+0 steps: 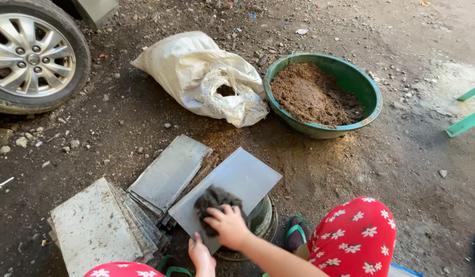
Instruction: The person sits on the ground and wipes rectangular metal sheets with a dark cloth, handling them one at a time. The person flips each sheet to clean both sides and places the cleaned sheets into a separate stack.
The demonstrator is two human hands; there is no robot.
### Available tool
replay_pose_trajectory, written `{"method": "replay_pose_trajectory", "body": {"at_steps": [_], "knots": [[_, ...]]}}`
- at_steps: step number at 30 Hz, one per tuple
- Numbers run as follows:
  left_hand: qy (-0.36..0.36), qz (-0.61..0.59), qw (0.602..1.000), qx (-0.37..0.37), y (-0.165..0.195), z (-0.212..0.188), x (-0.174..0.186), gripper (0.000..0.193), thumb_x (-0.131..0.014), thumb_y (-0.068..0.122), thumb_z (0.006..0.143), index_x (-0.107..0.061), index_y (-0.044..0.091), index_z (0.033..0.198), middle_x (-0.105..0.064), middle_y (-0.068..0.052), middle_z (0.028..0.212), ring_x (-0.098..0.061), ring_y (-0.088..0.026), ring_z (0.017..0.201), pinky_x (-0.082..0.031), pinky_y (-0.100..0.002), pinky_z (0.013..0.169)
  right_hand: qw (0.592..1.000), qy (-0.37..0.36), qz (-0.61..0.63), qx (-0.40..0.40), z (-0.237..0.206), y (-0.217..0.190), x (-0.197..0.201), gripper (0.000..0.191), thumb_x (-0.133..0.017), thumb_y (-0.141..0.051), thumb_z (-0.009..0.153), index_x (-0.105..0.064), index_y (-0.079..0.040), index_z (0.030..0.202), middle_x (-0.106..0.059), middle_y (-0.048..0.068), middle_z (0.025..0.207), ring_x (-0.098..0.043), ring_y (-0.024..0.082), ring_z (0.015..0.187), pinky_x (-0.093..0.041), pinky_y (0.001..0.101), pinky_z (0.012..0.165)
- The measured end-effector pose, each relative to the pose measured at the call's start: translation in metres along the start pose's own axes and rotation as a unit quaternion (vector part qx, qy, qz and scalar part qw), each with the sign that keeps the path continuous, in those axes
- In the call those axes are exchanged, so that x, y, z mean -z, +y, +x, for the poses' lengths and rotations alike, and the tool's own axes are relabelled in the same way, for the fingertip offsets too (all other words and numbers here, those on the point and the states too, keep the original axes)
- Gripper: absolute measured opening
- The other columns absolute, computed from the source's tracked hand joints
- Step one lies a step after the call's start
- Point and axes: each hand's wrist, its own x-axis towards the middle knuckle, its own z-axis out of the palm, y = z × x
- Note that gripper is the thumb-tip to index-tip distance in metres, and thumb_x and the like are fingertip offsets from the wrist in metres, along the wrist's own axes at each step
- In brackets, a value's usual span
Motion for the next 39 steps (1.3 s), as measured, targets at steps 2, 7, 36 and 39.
{"method": "replay_pose_trajectory", "body": {"at_steps": [2,7,36,39], "knots": [[0.020,0.009,1.000,0.020,0.000,-0.001,0.000,0.039,-0.049,0.027,0.109,-0.056,-0.004,0.131,-0.066,-0.016,0.122,-0.063,-0.028,0.106,-0.052,-0.043,0.091,0.999,0.015,0.006,-0.030,-0.016,0.031,0.002,0.066,-0.079,-0.020,0.062,-0.069,-0.019,0.127,-0.057,0.004,0.143,-0.049,0.036,0.124,-0.039,0.0541,0.095],[0.023,0.035,0.999,0.032,0.002,-0.001,-0.005,0.039,-0.050,0.029,0.108,-0.058,0.000,0.132,-0.066,-0.013,0.125,-0.063,-0.024,0.110,-0.050,-0.041,0.093,0.992,0.017,-0.059,-0.110,-0.019,0.104,0.023,0.062,-0.081,-0.021,0.065,-0.068,-0.023,0.126,-0.055,0.001,0.142,-0.049,0.035,0.120,-0.040,0.0552,0.094],[0.130,-0.047,0.990,0.003,0.031,0.010,0.015,0.085,-0.061,0.033,0.093,-0.011,0.023,0.161,-0.053,-0.010,0.150,-0.053,-0.028,0.122,-0.044,-0.055,0.101,0.984,-0.027,-0.107,-0.137,0.023,0.109,0.036,0.065,-0.076,-0.023,0.070,-0.063,-0.028,0.134,-0.052,0.002,0.147,-0.049,0.033,0.129,-0.042,0.0562,0.098],[0.077,0.194,0.966,-0.153,-0.004,-0.012,-0.008,0.097,-0.069,0.031,0.094,-0.005,-0.001,0.161,-0.043,-0.029,0.155,-0.046,-0.035,0.142,-0.036,-0.041,0.116,0.974,-0.022,-0.135,-0.179,0.009,0.113,0.027,0.062,-0.075,-0.026,0.074,-0.063,-0.029,0.135,-0.052,0.002,0.149,-0.049,0.035,0.128,-0.042,0.0573,0.099]]}}
